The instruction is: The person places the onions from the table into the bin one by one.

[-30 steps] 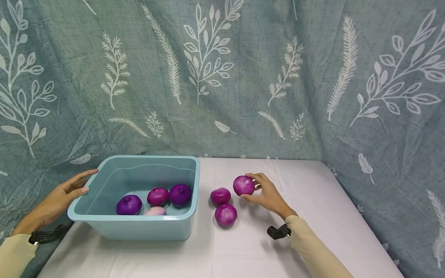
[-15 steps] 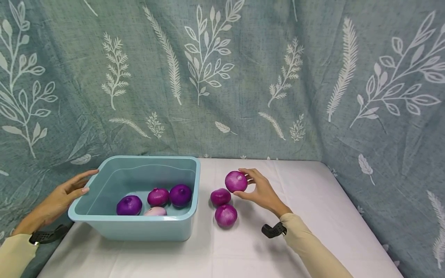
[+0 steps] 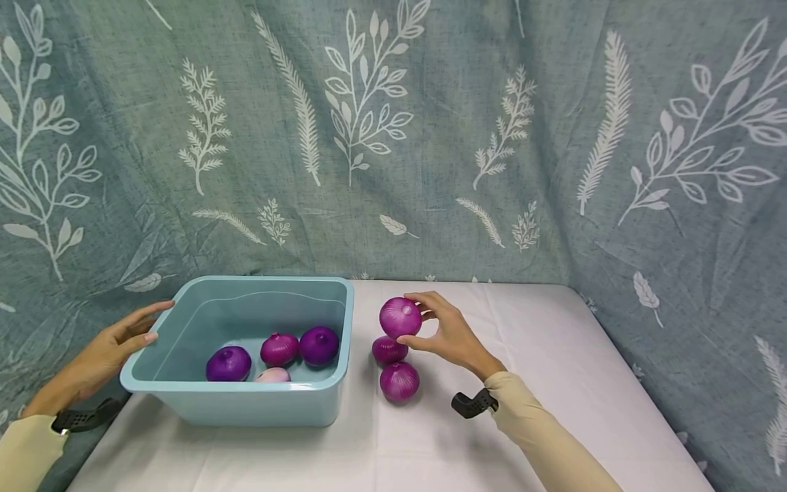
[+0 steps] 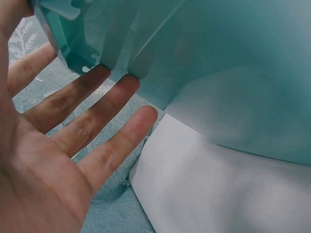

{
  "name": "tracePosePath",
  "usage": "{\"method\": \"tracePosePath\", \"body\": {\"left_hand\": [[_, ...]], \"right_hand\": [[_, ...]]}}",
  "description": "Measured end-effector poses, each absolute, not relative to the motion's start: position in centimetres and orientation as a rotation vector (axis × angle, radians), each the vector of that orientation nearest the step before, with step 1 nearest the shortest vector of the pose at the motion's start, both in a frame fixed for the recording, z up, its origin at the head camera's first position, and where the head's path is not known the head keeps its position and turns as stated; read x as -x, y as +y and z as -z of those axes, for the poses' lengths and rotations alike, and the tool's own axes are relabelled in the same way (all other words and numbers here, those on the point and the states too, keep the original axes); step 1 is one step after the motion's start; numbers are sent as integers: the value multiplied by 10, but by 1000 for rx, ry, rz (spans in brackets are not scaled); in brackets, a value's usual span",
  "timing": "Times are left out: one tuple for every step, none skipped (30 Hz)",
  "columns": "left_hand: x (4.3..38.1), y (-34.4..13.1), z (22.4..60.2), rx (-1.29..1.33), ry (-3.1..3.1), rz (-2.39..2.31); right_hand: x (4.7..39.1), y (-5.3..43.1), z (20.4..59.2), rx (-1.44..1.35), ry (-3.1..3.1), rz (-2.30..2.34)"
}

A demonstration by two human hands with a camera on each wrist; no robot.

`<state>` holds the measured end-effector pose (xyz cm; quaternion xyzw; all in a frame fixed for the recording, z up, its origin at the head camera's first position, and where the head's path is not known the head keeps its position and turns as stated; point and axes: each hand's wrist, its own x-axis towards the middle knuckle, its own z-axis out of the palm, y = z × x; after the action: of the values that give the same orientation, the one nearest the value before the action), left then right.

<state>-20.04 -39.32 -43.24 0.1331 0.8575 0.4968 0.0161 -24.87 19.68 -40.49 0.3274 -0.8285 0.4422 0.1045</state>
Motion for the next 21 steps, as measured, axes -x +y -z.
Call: {"method": "tracePosePath", "body": {"left_hand": [[200,-393,432,-414,2667,-1545],[201,-394,433,-422,2671,-1539],[201,-394,432,-421,2669,-1540],[201,-394,432,-422,2665,-1547],[201,-394,432,-422,2664,-1548],[202,-394,432,-418,2666,-1546],[202,-394,431,-417,2668,-1544],[202,-394,431,-414,2672,-1540],[202,-394,431,-414,2668,-1544],[202,-394,431,-414,2671,-1541],[201,-394,431,-416,2669,-1544],[201,-394,431,-417,2672,-1541],[201,-394,432,-418,2676,-1537],[201,-394,432,-416,2676,-1535],[201,-394,432,-415,2672,-1539],[201,-395,433,-414,2669,-1541],[201,-395,433,-412,2666,-1545],[201,-395,433,-410,2661,-1548],[201,-395,434,-405,2660,-1548],[201,-395,434,-407,2651,-1555],[200,-395,434,-410,2646,-1560]], "right_hand": [[248,195,403,-970,-2442,-1310],[249,194,402,-977,-2441,-1309],[248,192,401,-982,-2436,-1315],[248,190,400,-988,-2432,-1316],[248,189,399,-991,-2430,-1320],[248,187,397,-995,-2430,-1322],[247,185,396,-1000,-2427,-1325],[246,183,394,-1009,-2423,-1322],[246,181,393,-1016,-2420,-1328],[245,179,392,-1021,-2417,-1329],[245,177,391,-1025,-2413,-1332],[245,175,390,-1028,-2410,-1333],[245,173,389,-1029,-2407,-1335],[245,171,388,-1029,-2405,-1337],[244,169,387,-1027,-2402,-1341],[244,167,386,-1025,-2400,-1346],[244,165,386,-1025,-2399,-1350],[244,163,385,-1025,-2396,-1356],[243,161,384,-1026,-2392,-1360],[243,159,384,-1027,-2387,-1365],[242,158,383,-1032,-2382,-1368]]}}
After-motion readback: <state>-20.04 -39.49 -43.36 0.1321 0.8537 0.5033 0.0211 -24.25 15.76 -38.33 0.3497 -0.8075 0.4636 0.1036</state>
